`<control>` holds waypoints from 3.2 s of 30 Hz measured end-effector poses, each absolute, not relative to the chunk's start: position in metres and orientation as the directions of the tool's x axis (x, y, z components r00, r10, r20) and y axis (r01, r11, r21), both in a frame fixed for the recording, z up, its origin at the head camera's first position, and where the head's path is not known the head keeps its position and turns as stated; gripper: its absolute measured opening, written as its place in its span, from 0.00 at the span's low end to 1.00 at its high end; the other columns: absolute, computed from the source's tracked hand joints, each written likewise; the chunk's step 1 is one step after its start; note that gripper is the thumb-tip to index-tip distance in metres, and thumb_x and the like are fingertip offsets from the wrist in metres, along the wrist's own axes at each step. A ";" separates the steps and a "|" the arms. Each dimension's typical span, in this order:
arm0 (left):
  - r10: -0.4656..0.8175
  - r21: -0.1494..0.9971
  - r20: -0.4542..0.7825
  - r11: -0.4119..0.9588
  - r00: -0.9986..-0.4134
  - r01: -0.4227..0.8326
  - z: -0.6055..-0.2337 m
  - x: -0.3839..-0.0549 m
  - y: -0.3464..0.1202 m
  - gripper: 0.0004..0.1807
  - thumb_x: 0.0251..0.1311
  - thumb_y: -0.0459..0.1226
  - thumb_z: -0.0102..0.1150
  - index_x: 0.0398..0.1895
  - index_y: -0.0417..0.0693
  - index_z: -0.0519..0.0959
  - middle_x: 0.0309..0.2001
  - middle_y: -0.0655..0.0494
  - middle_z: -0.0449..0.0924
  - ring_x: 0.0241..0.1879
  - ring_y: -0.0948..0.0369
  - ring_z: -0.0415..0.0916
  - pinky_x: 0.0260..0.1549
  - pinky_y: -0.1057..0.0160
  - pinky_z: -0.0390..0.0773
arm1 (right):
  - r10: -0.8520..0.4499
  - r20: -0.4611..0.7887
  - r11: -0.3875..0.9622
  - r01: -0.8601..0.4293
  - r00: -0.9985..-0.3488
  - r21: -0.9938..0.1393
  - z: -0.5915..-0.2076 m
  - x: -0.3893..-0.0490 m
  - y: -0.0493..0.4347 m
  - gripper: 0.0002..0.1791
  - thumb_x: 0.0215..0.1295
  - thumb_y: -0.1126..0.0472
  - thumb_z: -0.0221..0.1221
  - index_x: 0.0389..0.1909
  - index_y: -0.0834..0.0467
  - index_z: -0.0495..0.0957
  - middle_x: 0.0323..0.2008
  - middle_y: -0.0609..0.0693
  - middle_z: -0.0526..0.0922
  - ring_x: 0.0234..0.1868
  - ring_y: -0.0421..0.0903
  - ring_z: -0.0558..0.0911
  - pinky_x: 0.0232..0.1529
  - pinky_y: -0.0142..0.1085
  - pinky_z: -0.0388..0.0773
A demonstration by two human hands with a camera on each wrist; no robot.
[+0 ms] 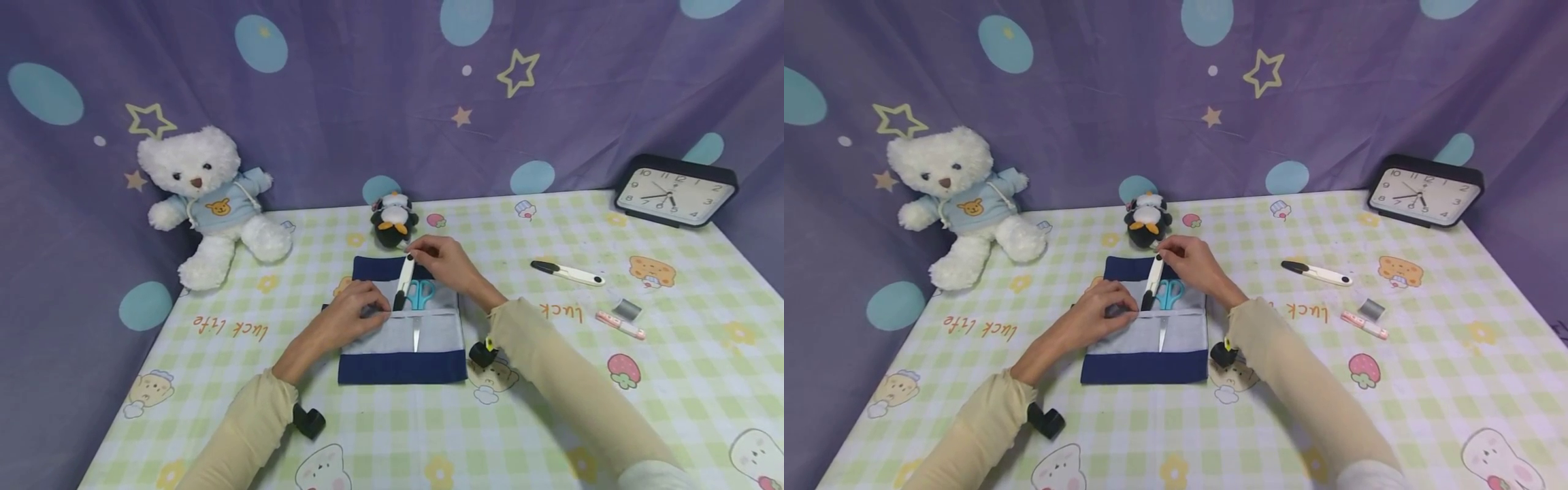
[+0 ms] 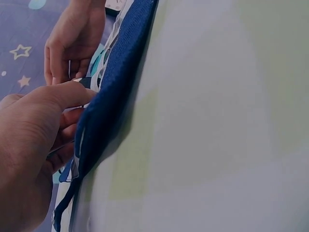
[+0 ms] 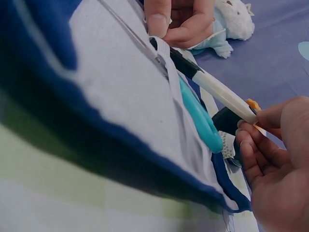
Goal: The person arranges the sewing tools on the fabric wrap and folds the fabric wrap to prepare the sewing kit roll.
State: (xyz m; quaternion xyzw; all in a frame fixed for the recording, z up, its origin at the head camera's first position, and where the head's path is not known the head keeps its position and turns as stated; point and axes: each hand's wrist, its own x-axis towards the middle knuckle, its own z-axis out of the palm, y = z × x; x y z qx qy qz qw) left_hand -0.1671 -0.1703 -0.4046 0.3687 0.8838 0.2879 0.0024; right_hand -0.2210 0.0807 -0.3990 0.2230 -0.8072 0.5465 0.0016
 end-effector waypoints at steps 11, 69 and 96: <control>0.648 0.527 0.199 0.562 -0.735 0.638 -0.405 -0.167 -0.170 0.02 0.68 0.35 0.68 0.38 0.46 0.86 0.40 0.61 0.79 0.42 0.62 0.75 0.46 0.57 0.75 | -0.372 0.234 0.351 -0.370 -0.898 -0.860 -0.403 -0.222 0.079 0.11 0.78 0.65 0.57 0.52 0.65 0.85 0.40 0.53 0.86 0.33 0.50 0.80 0.35 0.38 0.74; 0.614 0.587 0.144 0.579 -0.776 0.566 -0.405 -0.164 -0.172 0.03 0.67 0.36 0.69 0.42 0.49 0.86 0.42 0.60 0.79 0.45 0.60 0.74 0.48 0.55 0.76 | -0.554 0.218 0.429 -0.500 -0.803 -0.752 -0.405 -0.214 0.068 0.12 0.78 0.65 0.58 0.54 0.63 0.85 0.44 0.52 0.81 0.37 0.43 0.79 0.40 0.39 0.79; 0.615 0.586 0.146 0.577 -0.775 0.569 -0.407 -0.164 -0.172 0.03 0.68 0.37 0.68 0.42 0.51 0.86 0.43 0.61 0.81 0.45 0.61 0.76 0.48 0.55 0.76 | -0.646 0.217 0.398 -0.567 -0.731 -0.721 -0.407 -0.213 0.068 0.10 0.76 0.67 0.59 0.49 0.61 0.88 0.46 0.51 0.85 0.47 0.46 0.81 0.49 0.39 0.79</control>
